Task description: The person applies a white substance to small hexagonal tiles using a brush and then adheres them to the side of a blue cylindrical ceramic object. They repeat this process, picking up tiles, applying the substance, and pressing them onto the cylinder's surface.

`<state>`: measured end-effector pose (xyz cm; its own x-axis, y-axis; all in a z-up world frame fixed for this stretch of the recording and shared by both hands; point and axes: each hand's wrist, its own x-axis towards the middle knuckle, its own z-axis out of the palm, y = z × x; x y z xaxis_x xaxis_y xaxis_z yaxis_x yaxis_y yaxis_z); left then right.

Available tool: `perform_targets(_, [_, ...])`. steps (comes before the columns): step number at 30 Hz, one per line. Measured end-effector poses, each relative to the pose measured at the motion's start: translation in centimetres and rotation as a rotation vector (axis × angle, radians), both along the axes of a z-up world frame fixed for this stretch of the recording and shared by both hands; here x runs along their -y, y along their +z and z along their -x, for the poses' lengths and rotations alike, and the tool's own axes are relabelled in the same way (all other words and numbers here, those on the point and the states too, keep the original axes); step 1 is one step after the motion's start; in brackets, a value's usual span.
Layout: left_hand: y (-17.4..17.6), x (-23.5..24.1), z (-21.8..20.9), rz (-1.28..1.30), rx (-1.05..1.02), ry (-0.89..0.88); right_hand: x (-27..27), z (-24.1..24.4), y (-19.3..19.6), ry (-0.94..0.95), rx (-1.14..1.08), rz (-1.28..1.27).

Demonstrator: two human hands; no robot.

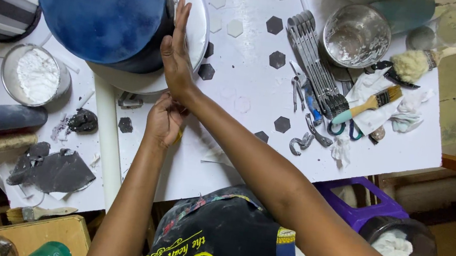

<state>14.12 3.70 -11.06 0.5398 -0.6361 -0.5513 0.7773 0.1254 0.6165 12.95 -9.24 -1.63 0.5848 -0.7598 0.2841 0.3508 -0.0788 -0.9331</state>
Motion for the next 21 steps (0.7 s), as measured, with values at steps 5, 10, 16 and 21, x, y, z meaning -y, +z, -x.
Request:
perform_targets(5, [2.5, 0.1, 0.1, -0.022, -0.072, -0.006, -0.6, 0.2, 0.9, -0.055, -0.082, 0.067])
perform_targets(10, [3.0, -0.4, -0.3, -0.014, -0.091, -0.034, -1.3, -0.5, 1.2, -0.115, 0.095, -0.06])
perform_targets(16, [0.8, -2.1, -1.7, 0.034, -0.076, -0.06, -2.2, -0.1, 1.7, -0.18, -0.026, -0.074])
perform_targets(21, [2.3, -2.3, -2.1, 0.088, -0.109, -0.008, -2.9, -0.3, 2.3, -0.195, -0.026, -0.04])
